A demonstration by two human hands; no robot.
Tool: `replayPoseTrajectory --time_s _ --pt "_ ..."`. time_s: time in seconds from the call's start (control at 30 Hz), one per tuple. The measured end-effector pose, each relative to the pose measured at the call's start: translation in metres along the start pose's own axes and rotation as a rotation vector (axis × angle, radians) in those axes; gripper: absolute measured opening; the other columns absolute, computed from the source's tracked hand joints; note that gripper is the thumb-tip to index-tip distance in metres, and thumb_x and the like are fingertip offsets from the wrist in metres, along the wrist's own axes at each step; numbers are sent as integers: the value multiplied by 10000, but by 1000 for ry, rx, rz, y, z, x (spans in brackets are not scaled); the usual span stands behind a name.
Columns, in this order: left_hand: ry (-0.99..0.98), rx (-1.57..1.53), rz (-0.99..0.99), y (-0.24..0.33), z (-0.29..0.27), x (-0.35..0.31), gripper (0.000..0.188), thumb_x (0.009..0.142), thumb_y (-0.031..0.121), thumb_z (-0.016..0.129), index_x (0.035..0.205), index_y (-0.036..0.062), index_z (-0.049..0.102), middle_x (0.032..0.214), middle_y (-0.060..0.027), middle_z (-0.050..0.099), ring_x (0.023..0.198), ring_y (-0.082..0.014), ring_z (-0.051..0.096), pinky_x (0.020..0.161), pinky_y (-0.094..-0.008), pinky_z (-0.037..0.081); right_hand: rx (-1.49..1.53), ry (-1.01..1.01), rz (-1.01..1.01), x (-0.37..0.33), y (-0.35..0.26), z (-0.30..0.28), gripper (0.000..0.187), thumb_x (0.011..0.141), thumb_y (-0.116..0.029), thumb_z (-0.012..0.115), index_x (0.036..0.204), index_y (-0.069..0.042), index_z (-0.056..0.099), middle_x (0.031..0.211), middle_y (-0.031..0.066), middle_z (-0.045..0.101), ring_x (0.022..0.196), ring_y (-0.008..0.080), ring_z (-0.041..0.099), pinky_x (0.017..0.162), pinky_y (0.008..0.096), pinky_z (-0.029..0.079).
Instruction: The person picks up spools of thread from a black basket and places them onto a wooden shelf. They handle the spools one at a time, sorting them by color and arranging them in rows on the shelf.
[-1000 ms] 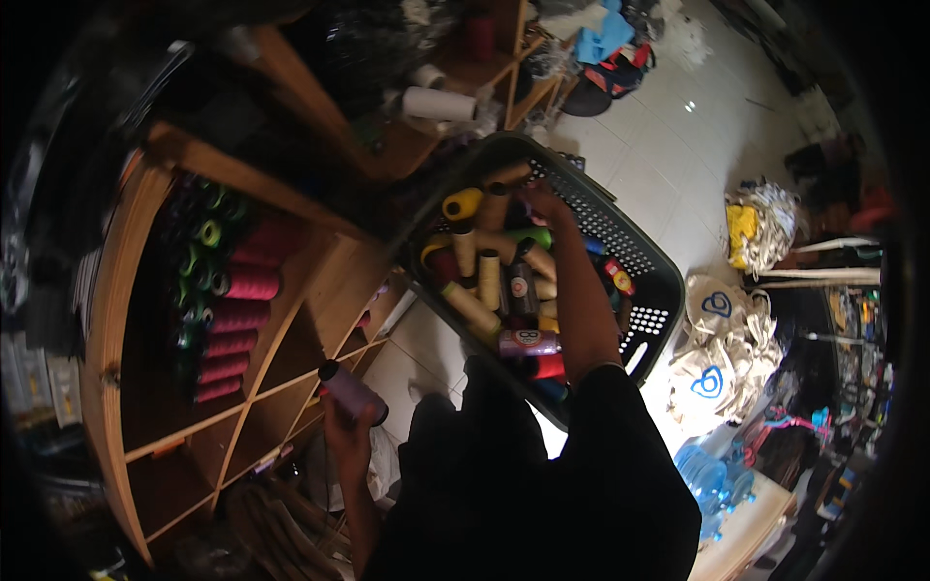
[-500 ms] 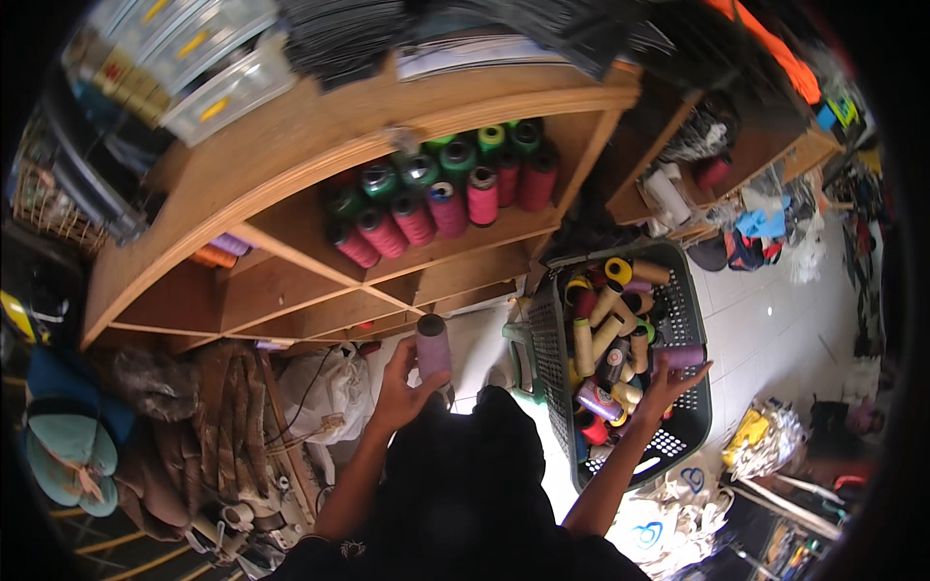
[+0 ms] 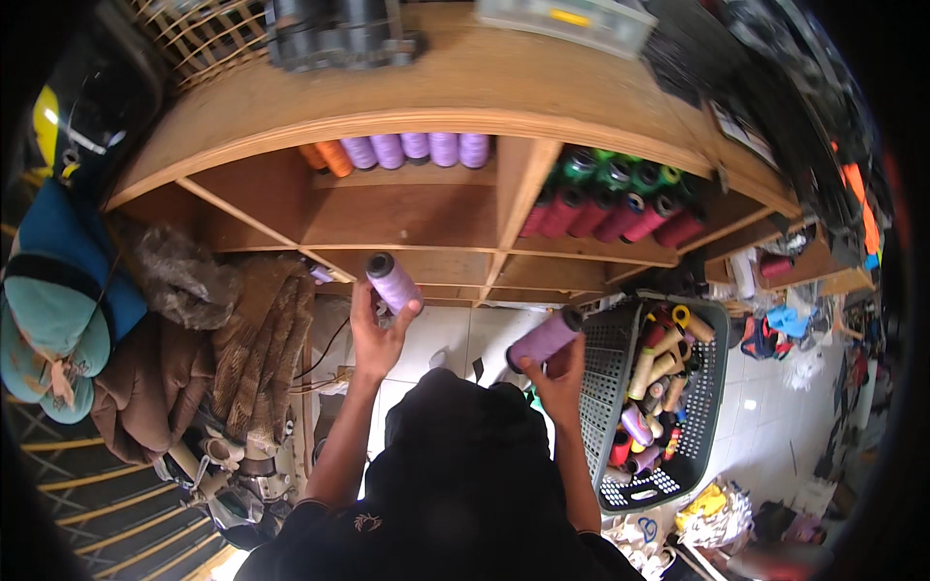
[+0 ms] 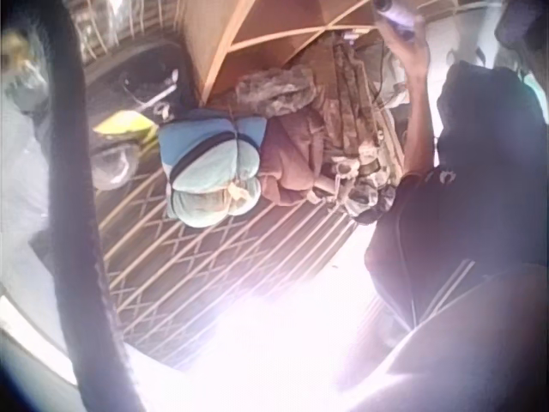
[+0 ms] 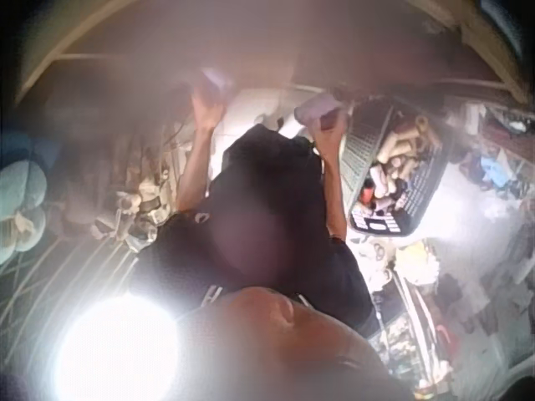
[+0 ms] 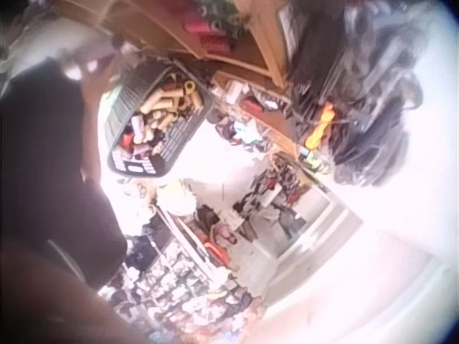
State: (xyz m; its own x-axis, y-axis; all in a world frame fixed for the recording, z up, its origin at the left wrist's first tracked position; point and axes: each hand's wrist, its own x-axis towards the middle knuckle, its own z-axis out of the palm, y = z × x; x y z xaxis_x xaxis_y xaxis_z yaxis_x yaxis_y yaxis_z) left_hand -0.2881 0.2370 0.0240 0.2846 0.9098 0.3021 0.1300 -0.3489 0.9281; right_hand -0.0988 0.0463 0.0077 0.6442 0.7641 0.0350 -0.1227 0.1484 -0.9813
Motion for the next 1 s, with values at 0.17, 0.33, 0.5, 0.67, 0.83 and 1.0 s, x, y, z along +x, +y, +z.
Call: replayPoseTrajectory --time_s 0.17,0.33,0.5,0.67,0.83,1.0 --pt "188 315 21 -7 -41 50 408 809 131 760 1120 -25 548 999 -148 616 843 -211 610 772 -341 487 -147 -242 6 15 -6 78 583 759 -49 762 1243 -12 440 1103 100 582 1046 200 591 947 349 454" --pt "423 283 46 -24 -45 113 416 806 108 744 1128 -49 533 1011 -206 627 906 -314 632 805 -408 488 -267 -291 -65 27 -2 106 538 754 -70 762 1207 -12 477 1092 98 586 1013 195 600 919 348 463" --pt "481 320 71 -37 -46 149 452 812 78 714 1192 -42 501 1072 -257 607 935 -424 609 823 -461 480 -266 -242 -74 32 4 116 547 748 -65 767 1208 -13 476 1097 90 578 991 189 602 894 342 473" --pt "574 501 101 -43 -38 159 447 811 84 701 1194 -48 511 1120 -261 572 1016 -447 569 856 -487 471 -276 -206 -40 25 9 121 559 746 -56 769 1216 -17 468 1089 89 576 981 183 602 877 329 480" --pt "667 475 56 -42 -25 163 451 803 78 709 1203 -53 547 1133 -253 564 1072 -425 554 926 -468 451 -258 -217 -21 21 16 126 565 748 -45 763 1225 -15 460 1076 93 580 970 183 604 871 330 481" --pt "711 346 40 -53 -23 166 478 789 35 724 1206 -62 513 1147 -237 557 1047 -382 589 902 -425 477 -246 -219 -14 23 18 129 574 749 -37 761 1231 -13 452 1078 97 582 969 182 606 868 329 483"
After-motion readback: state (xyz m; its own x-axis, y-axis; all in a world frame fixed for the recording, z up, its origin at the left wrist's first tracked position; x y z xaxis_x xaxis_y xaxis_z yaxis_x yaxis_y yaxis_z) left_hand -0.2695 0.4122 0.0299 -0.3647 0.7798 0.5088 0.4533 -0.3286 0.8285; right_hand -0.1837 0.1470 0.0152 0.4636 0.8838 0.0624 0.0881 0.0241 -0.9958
